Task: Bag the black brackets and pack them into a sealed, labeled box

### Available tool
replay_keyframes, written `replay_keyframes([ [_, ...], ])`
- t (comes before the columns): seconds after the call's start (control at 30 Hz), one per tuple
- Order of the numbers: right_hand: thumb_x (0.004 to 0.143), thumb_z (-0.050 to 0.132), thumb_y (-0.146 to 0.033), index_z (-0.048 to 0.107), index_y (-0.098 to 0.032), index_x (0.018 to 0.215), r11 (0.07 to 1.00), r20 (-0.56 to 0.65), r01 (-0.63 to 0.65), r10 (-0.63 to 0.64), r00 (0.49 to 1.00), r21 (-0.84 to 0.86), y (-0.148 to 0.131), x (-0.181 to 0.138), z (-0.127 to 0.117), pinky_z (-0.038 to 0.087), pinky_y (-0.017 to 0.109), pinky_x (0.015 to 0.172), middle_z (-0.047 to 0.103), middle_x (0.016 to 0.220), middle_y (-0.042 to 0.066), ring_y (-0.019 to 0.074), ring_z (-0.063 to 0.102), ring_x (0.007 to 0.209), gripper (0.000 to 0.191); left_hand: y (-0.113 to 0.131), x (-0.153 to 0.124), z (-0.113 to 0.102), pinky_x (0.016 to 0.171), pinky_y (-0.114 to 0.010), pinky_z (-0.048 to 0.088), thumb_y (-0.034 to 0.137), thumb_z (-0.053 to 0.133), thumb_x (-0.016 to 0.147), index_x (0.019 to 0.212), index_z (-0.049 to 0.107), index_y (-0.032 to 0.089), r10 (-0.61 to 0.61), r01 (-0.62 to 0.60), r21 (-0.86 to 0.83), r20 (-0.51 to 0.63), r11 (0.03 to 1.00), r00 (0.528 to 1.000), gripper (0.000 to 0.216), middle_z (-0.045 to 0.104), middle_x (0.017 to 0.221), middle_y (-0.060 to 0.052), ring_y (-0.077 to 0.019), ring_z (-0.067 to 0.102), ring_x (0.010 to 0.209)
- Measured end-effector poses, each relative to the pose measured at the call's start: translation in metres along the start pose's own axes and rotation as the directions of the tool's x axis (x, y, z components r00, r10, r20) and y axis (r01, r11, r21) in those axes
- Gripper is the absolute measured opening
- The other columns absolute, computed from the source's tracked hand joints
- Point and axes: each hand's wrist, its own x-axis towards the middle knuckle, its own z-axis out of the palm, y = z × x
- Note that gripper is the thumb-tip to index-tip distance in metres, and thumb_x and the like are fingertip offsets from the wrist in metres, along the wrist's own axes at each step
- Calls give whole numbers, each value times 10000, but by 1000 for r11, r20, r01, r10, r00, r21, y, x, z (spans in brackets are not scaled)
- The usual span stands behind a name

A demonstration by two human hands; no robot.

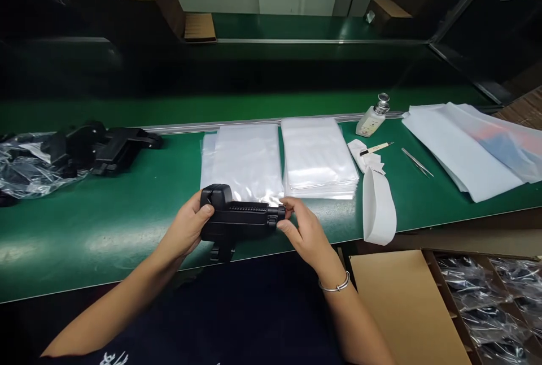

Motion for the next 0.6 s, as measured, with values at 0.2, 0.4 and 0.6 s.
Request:
replay_keyframes([
  [0.2,927,508,-465,602,-225,1099,977,5,-174,175,985,121,8,0,0,495,321,770,650,929,44,196,610,854,310,-1,2,5,752,-265,472,602,712,718,1073,618,163,-43,43,-50,-2,998,999,573,645,986,-68,-220,599,926],
  [0.4,906,551,-477,655,-234,1115,922,15,-204,211,977,329,15,-2,6,468,360,925,673,1092,63,232,604,1050,337,1,7,15,695,-247,457,599,702,729,1038,609,158,-86,83,-135,-17,987,996,546,646,918,-46,-184,595,834],
  [0.6,834,666,-416,697,-211,975,781,-145,-165,310,940,602,25,-1,27,481,388,895,702,937,49,219,626,946,251,-2,10,26,772,-269,441,626,605,799,1102,600,161,-34,31,-91,-32,995,999,555,642,992,-57,-203,576,928],
])
